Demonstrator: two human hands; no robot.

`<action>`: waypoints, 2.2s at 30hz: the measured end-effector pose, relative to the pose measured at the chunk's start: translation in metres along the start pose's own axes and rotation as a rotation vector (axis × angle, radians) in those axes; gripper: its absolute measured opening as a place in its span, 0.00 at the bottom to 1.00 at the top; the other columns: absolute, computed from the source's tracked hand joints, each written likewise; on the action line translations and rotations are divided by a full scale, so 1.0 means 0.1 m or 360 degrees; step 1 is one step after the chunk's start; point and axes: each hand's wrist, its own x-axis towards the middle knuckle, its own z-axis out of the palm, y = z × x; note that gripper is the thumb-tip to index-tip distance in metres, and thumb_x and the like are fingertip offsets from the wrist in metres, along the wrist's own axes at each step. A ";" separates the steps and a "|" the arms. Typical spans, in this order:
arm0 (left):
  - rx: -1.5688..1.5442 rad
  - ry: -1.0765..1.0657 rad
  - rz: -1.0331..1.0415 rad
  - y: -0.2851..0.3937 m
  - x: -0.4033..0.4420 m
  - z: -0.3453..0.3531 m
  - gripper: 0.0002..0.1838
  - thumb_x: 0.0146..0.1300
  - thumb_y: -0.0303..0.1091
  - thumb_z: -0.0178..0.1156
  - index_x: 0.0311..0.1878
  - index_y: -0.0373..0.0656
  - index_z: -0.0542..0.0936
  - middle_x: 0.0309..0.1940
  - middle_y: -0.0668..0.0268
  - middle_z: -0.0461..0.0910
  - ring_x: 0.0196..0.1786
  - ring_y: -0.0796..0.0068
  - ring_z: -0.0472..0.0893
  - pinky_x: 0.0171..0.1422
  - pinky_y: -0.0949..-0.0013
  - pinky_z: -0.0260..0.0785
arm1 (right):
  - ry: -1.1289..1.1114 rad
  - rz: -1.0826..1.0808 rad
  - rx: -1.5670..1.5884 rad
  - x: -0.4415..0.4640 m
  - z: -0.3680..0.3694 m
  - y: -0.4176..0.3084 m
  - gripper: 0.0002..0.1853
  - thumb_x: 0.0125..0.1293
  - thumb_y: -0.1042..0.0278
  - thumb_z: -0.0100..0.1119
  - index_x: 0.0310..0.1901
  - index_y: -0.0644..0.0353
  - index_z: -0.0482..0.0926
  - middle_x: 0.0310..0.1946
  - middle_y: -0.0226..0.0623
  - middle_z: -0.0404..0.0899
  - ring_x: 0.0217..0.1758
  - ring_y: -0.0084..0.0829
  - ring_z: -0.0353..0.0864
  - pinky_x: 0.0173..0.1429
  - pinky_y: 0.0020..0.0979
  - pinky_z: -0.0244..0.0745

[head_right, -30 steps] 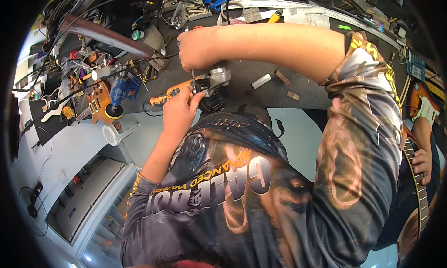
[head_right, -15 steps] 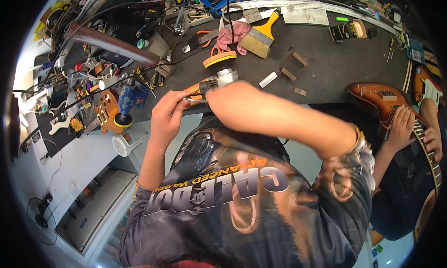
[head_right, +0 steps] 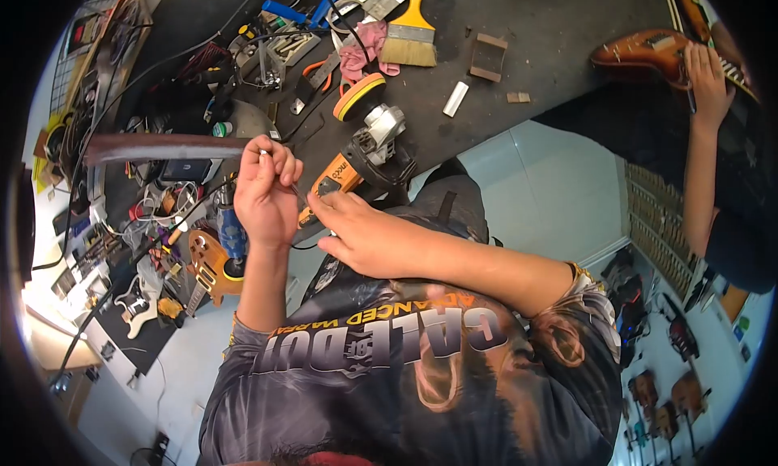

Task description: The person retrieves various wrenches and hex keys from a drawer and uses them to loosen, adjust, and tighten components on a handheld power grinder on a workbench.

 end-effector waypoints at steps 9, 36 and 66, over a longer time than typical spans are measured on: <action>-0.0224 0.0215 -0.0679 -0.05 -0.38 -0.68 0.20 0.87 0.40 0.60 0.71 0.39 0.78 0.34 0.75 0.66 0.32 0.83 0.64 0.39 0.72 0.58 | 0.0968 0.0146 -0.0698 0.63 -0.53 0.56 0.08 0.76 0.71 0.63 0.50 0.60 0.88 0.49 0.45 0.89 0.55 0.51 0.89 0.63 0.48 0.83; 0.1138 0.0660 -0.0351 -0.53 -1.85 -2.37 0.19 0.82 0.43 0.70 0.39 0.41 0.77 0.28 0.78 0.70 0.33 0.84 0.67 0.37 0.69 0.60 | -0.0445 -0.0319 -0.2136 2.13 1.46 1.25 0.12 0.71 0.66 0.68 0.53 0.53 0.87 0.46 0.36 0.91 0.45 0.40 0.95 0.46 0.46 0.85; 0.1844 -0.0569 0.0351 0.03 0.14 -0.20 0.08 0.68 0.15 0.68 0.47 0.35 0.88 0.34 0.60 0.86 0.39 0.65 0.85 0.47 0.66 0.77 | 0.0955 0.0368 -0.0290 -0.31 0.15 1.01 0.21 0.78 0.55 0.71 0.61 0.62 0.82 0.56 0.44 0.81 0.65 0.51 0.77 0.72 0.48 0.72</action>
